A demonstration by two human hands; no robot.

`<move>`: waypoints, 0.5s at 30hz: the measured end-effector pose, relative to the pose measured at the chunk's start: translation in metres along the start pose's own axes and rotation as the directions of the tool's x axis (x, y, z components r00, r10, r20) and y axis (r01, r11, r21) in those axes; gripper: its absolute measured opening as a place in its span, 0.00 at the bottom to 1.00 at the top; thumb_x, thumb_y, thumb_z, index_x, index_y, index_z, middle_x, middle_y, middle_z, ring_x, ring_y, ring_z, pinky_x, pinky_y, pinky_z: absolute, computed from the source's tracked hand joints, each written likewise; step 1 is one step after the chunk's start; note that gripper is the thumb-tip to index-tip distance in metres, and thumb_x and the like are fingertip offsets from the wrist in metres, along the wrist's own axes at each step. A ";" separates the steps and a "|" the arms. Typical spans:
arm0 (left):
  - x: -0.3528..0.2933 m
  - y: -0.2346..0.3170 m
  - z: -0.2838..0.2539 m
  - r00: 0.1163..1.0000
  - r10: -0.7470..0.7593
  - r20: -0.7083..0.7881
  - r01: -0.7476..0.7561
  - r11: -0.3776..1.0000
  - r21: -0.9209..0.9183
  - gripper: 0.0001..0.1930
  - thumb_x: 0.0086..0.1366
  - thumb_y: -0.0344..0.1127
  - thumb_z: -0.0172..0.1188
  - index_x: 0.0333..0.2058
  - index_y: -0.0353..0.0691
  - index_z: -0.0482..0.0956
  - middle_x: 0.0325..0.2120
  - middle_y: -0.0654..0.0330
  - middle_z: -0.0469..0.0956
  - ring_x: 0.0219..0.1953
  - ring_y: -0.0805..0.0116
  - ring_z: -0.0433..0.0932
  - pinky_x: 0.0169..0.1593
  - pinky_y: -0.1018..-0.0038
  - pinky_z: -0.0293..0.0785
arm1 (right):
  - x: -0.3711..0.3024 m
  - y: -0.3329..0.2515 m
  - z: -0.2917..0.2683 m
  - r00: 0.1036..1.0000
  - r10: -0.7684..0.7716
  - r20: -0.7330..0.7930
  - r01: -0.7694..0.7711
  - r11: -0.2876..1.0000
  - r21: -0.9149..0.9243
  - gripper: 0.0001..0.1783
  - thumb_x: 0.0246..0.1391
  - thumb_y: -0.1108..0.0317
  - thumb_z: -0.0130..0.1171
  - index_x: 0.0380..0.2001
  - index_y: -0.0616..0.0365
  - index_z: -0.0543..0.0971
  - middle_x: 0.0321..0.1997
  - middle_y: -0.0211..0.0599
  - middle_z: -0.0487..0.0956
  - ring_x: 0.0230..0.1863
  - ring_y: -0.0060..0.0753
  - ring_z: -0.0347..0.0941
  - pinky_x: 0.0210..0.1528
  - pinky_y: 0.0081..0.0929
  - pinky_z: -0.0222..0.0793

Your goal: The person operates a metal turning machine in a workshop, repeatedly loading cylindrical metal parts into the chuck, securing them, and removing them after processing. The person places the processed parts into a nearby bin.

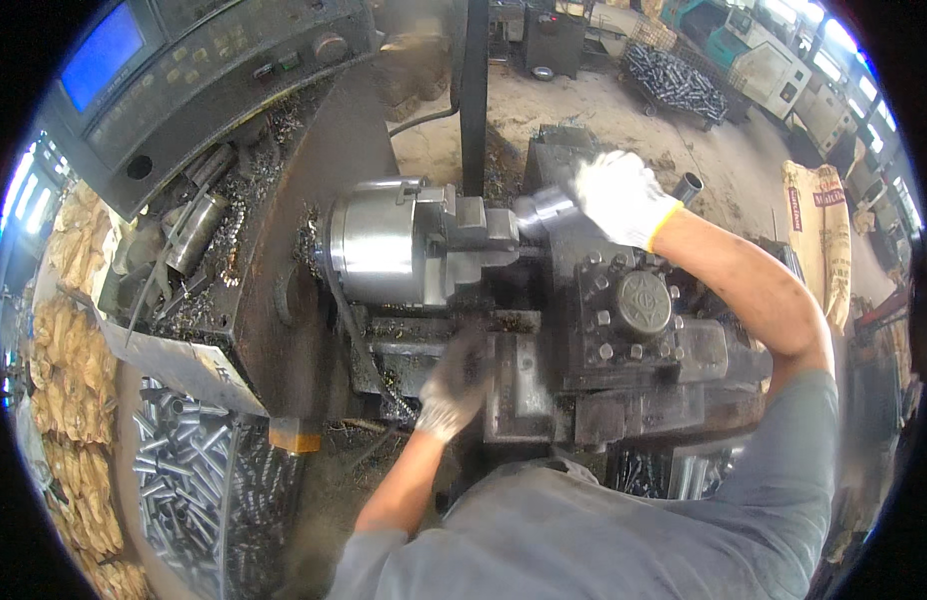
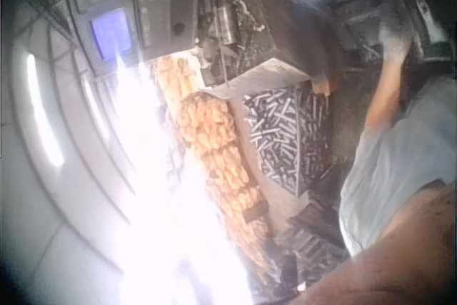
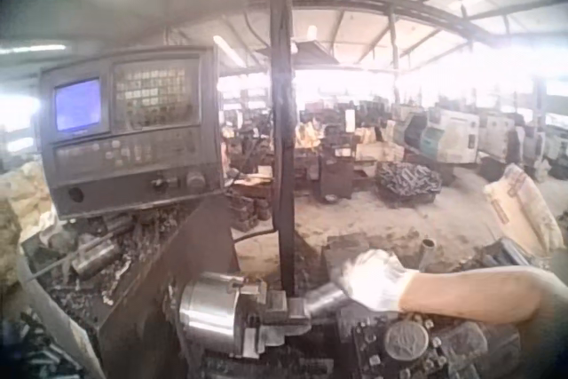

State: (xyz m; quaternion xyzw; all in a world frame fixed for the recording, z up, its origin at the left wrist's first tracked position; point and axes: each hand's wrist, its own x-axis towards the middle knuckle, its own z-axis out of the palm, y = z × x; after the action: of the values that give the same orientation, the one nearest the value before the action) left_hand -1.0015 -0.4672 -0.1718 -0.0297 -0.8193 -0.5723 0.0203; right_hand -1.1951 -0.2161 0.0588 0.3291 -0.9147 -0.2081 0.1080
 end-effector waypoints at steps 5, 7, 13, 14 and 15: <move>-0.101 -0.103 -0.058 0.893 -0.379 -0.241 0.287 0.894 -0.343 0.14 0.72 0.33 0.67 0.53 0.35 0.82 0.40 0.59 0.84 0.43 0.69 0.82 0.47 0.72 0.80 | 0.031 0.006 0.069 0.859 -0.032 0.511 -0.130 0.952 0.277 0.30 0.40 0.55 0.77 0.48 0.56 0.84 0.43 0.46 0.89 0.46 0.49 0.87 0.50 0.46 0.82; -0.145 -0.132 -0.080 0.707 -0.659 -0.259 0.446 0.699 -0.559 0.12 0.73 0.32 0.66 0.52 0.37 0.83 0.43 0.62 0.86 0.45 0.69 0.82 0.49 0.71 0.80 | 0.036 0.002 0.092 0.855 -0.137 0.500 -0.148 0.860 0.489 0.38 0.35 0.49 0.79 0.49 0.59 0.84 0.44 0.49 0.88 0.46 0.51 0.86 0.50 0.43 0.81; -0.206 -0.167 -0.128 0.425 -0.728 -0.538 0.080 0.622 -0.779 0.15 0.76 0.49 0.58 0.47 0.44 0.82 0.42 0.58 0.83 0.43 0.59 0.82 0.52 0.60 0.79 | 0.042 -0.013 0.123 0.856 -0.184 0.483 -0.239 0.687 0.686 0.42 0.36 0.43 0.78 0.52 0.60 0.84 0.46 0.54 0.88 0.48 0.55 0.85 0.51 0.46 0.80; -0.205 -0.170 -0.137 0.418 -0.726 -0.546 0.026 0.611 -0.791 0.17 0.77 0.53 0.55 0.45 0.45 0.81 0.39 0.62 0.81 0.41 0.60 0.80 0.50 0.59 0.76 | 0.043 -0.016 0.122 0.868 -0.185 0.461 -0.219 0.691 0.689 0.42 0.37 0.43 0.77 0.53 0.60 0.83 0.46 0.54 0.88 0.48 0.55 0.85 0.51 0.46 0.80; -0.204 -0.173 -0.146 0.422 -0.703 -0.573 -0.037 0.618 -0.786 0.20 0.78 0.58 0.53 0.42 0.47 0.79 0.35 0.66 0.78 0.39 0.61 0.77 0.48 0.58 0.74 | 0.043 -0.019 0.121 0.870 -0.171 0.462 -0.210 0.719 0.663 0.43 0.37 0.42 0.77 0.53 0.60 0.82 0.47 0.54 0.88 0.48 0.56 0.85 0.51 0.46 0.80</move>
State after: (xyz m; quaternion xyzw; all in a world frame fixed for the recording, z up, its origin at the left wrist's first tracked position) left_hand -0.8108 -0.6685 -0.2969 0.4314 -0.3983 -0.7597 0.2796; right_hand -1.2574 -0.2199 -0.0545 0.2710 -0.9244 0.0749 -0.2577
